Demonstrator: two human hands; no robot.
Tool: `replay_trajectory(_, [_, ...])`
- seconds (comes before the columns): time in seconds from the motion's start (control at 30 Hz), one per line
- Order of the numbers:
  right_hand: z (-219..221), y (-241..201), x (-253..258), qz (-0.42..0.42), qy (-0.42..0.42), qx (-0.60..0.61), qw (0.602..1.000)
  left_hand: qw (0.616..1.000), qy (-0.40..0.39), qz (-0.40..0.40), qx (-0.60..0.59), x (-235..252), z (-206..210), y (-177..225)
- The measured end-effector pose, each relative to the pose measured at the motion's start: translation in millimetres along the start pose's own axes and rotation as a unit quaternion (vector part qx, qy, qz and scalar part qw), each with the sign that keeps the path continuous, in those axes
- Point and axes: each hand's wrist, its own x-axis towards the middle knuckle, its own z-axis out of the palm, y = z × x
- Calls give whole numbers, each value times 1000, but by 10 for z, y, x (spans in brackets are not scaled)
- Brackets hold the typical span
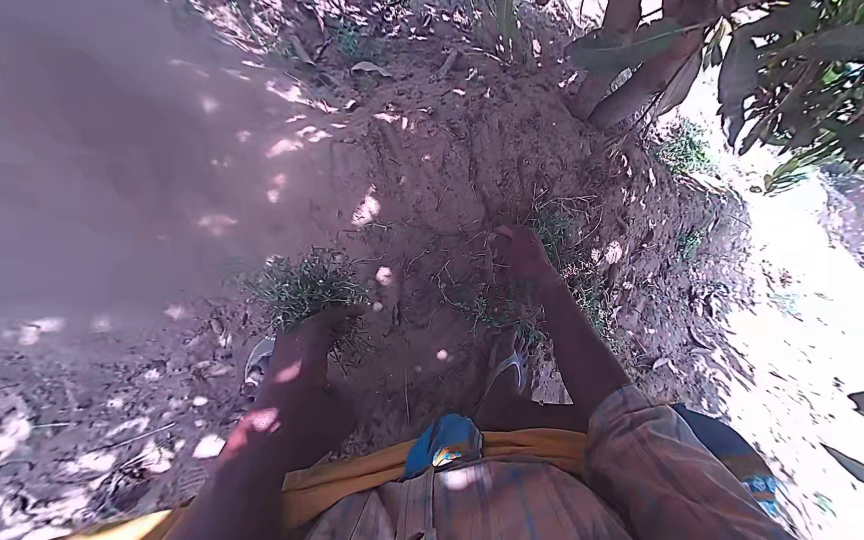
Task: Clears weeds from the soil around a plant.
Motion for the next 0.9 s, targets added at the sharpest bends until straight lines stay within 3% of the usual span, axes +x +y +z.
replay_trajectory(0.07, [-125, -19, 52, 19, 55, 30, 998, 984, 26, -123, -128, -55, 43, 206])
replay_trajectory(0.23, [-31, 222, -36, 99, 52, 24, 993, 985, 19, -123, -121, -52, 43, 220])
replay_trajectory(0.3, [75, 232, -17, 84, -17, -3, 996, 988, 18, -121, -96, -92, 50, 280])
replay_trajectory(0.37, [222, 176, -29, 59, -146, -28, 987, 987, 29, -120, -100, -106, 57, 313])
replay_trajectory(0.47, [559, 91, -147, 84, -321, -91, 939, 987, 40, -110, -110, -112, 60, 319])
replay_trajectory(0.6, [913, 161, -263, 65, -385, -176, 903, 991, 23, -109, -72, -118, 23, 322])
replay_trajectory(0.67, [792, 39, -228, 45, -371, -131, 918, 991, 25, -113, -65, -108, 24, 275])
replay_trajectory(0.73, [618, -87, -174, 0, -342, -7, 940, 993, 16, -111, -43, -129, 5, 273])
replay_trajectory(0.8, [455, -174, -155, -47, -310, 174, 934, 996, -7, -83, -11, -138, -32, 259])
replay_trajectory(0.9, [423, -270, -171, -101, -241, 309, 914, 997, -23, -70, -34, -76, -37, 225])
